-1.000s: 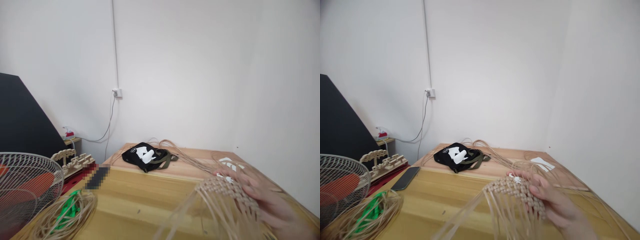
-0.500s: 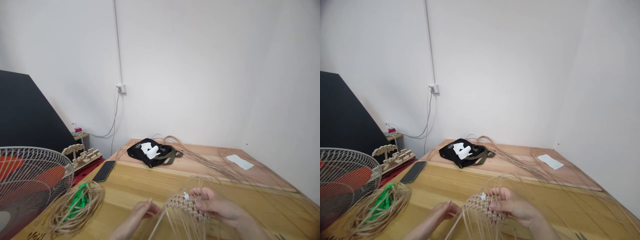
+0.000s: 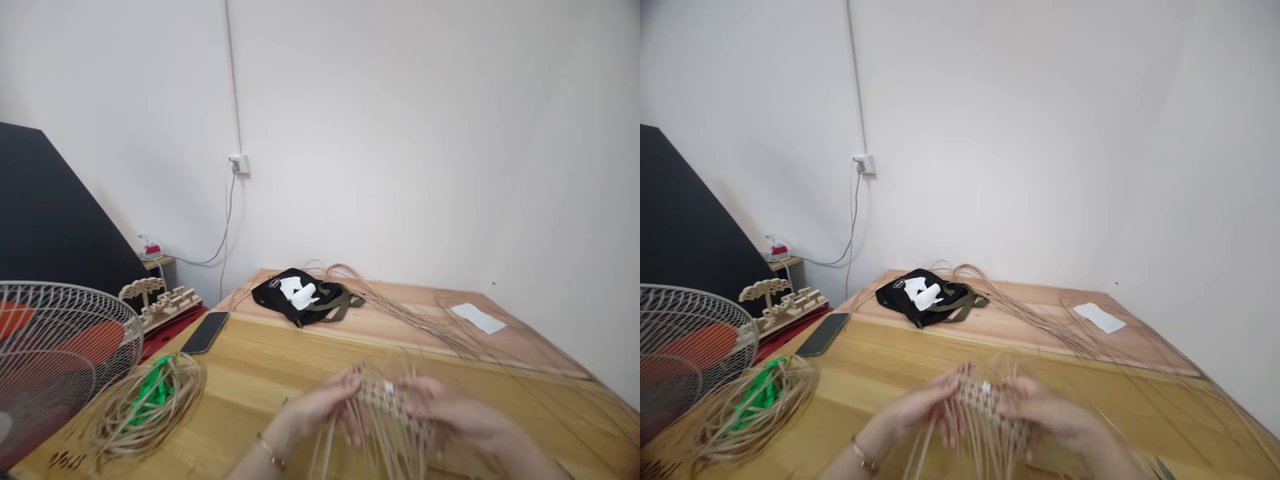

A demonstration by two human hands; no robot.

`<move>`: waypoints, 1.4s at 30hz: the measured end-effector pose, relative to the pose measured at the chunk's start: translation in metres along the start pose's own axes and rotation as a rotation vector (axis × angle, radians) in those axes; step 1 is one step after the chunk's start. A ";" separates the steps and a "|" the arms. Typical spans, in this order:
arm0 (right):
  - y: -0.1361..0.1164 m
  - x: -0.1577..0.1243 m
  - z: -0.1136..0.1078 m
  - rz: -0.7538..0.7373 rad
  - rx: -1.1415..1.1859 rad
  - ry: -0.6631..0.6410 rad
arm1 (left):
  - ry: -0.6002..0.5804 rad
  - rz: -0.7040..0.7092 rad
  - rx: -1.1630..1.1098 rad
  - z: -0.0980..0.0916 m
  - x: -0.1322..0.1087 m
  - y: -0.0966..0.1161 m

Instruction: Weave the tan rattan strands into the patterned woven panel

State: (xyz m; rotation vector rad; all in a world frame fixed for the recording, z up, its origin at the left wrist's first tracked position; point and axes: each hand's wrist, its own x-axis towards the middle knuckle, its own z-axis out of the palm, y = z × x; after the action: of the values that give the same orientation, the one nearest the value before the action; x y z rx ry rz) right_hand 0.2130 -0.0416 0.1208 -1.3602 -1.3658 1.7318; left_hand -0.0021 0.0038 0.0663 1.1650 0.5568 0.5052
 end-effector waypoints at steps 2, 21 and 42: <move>-0.027 -0.014 -0.004 -0.106 -0.112 0.059 | 0.104 0.187 0.144 0.011 -0.010 0.041; 0.094 0.112 -0.018 0.082 -0.024 0.193 | 0.375 -0.291 0.107 -0.062 0.041 -0.063; 0.096 0.087 -0.015 -0.072 0.072 0.037 | 0.332 0.011 -0.111 -0.051 0.039 -0.049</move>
State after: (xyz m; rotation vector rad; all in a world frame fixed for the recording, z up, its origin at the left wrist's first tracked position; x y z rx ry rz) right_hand 0.2129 0.0067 -0.0002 -1.2826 -1.3033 1.6840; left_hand -0.0011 0.0486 -0.0006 0.9843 0.7973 0.7367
